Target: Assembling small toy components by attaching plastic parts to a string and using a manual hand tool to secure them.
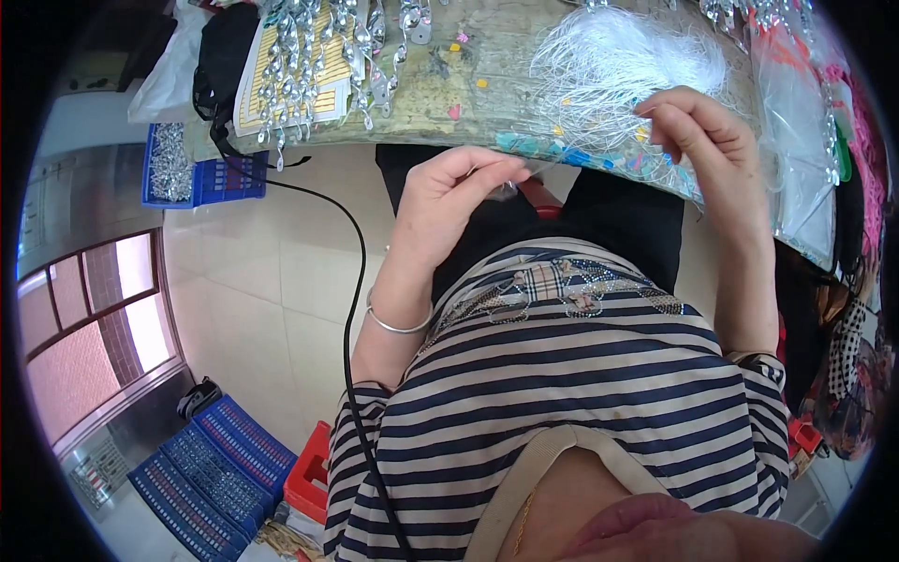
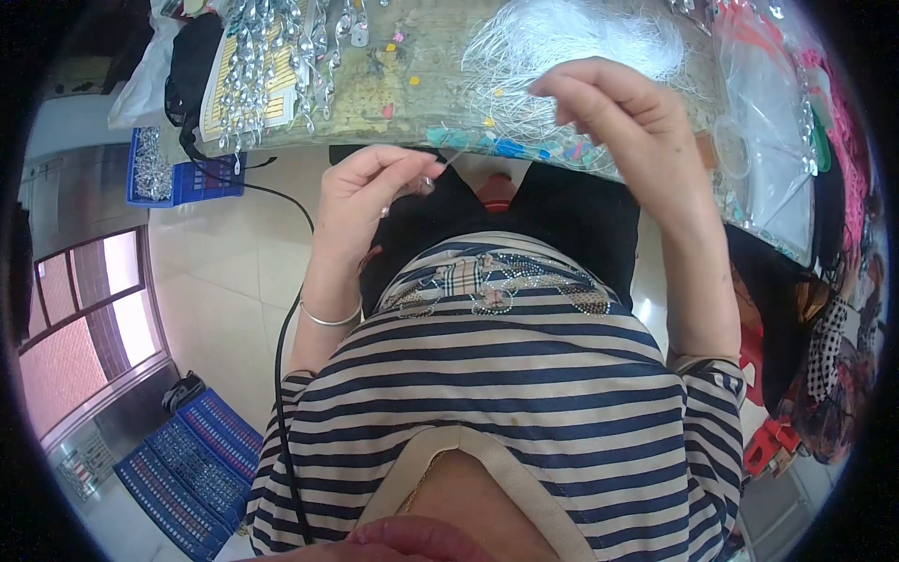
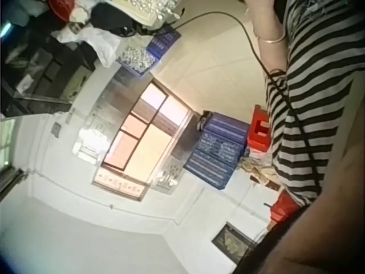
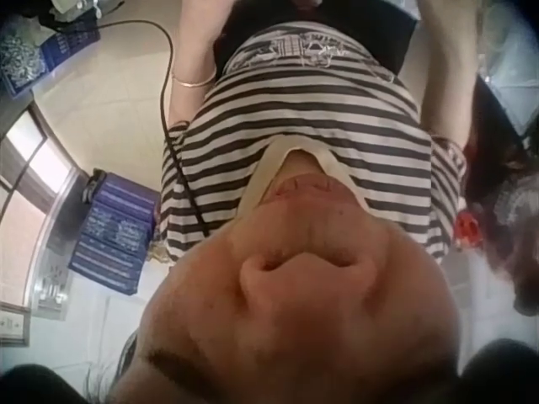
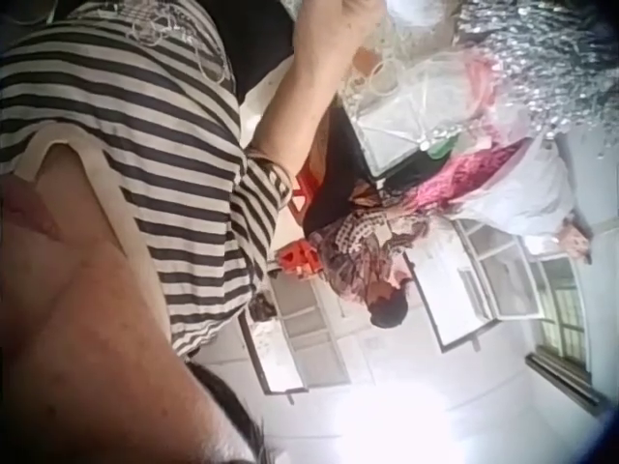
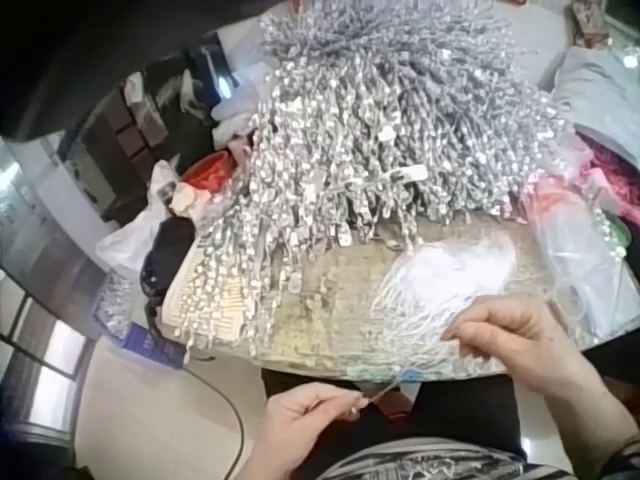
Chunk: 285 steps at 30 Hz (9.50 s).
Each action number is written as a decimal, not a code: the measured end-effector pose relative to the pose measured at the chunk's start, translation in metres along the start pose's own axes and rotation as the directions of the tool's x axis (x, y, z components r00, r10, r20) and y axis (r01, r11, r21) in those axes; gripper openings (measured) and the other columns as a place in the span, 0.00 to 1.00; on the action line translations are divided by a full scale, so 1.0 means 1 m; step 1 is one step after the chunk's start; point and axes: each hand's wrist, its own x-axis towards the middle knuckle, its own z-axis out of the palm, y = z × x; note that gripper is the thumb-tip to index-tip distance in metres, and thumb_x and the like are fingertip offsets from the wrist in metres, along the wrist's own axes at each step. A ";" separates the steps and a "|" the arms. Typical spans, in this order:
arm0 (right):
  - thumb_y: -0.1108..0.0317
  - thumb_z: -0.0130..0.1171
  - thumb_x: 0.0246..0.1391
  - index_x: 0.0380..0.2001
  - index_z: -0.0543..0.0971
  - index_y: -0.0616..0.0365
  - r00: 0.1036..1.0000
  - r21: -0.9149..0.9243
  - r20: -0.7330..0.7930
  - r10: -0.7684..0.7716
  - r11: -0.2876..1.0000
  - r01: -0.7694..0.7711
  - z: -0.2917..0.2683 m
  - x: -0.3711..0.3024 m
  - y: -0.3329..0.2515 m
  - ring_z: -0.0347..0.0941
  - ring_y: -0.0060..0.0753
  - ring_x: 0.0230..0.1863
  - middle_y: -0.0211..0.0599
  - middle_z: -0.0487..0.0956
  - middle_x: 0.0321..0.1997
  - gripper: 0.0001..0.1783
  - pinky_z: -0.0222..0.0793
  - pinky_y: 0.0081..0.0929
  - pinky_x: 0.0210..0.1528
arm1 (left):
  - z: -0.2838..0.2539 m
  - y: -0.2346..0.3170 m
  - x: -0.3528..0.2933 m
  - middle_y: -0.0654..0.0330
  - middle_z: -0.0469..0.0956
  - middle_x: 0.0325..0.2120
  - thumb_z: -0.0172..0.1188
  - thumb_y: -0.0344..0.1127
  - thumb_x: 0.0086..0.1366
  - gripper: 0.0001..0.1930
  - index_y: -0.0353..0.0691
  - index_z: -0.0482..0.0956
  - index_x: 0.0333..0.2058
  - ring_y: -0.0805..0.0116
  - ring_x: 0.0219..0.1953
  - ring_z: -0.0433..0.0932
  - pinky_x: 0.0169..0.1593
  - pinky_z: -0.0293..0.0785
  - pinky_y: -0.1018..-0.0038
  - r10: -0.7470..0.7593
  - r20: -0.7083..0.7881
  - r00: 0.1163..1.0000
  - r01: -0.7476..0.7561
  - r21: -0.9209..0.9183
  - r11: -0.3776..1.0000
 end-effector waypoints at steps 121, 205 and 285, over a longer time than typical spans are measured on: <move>0.70 0.56 0.55 0.35 0.82 0.59 0.997 0.372 0.079 0.013 0.927 -0.041 0.052 0.007 0.016 0.69 0.19 0.41 0.28 0.75 0.36 0.08 0.64 0.20 0.48 | 0.038 0.021 0.001 0.61 0.78 0.26 0.59 0.26 0.61 0.05 0.32 0.79 0.35 0.82 0.26 0.73 0.31 0.71 0.86 0.032 -0.087 0.996 -0.046 -0.166 0.985; 0.72 0.55 0.55 0.33 0.79 0.61 0.959 -0.063 -0.051 -0.278 0.959 0.275 0.066 0.011 -0.003 0.66 0.22 0.40 0.30 0.70 0.35 0.05 0.62 0.18 0.44 | 0.028 0.017 -0.006 0.64 0.77 0.23 0.60 0.26 0.59 0.03 0.33 0.79 0.31 0.80 0.27 0.74 0.33 0.70 0.85 0.026 -0.176 0.984 -0.060 -0.192 0.980; 0.65 0.47 0.63 0.36 0.70 0.55 0.997 0.627 0.059 0.055 0.775 -0.080 0.040 0.061 -0.012 0.62 0.14 0.21 0.25 0.69 0.23 0.07 0.58 0.12 0.23 | -0.015 0.007 -0.018 0.62 0.79 0.30 0.61 0.22 0.56 0.16 0.32 0.76 0.46 0.76 0.34 0.78 0.42 0.73 0.82 -0.165 0.220 0.962 0.201 -0.152 0.968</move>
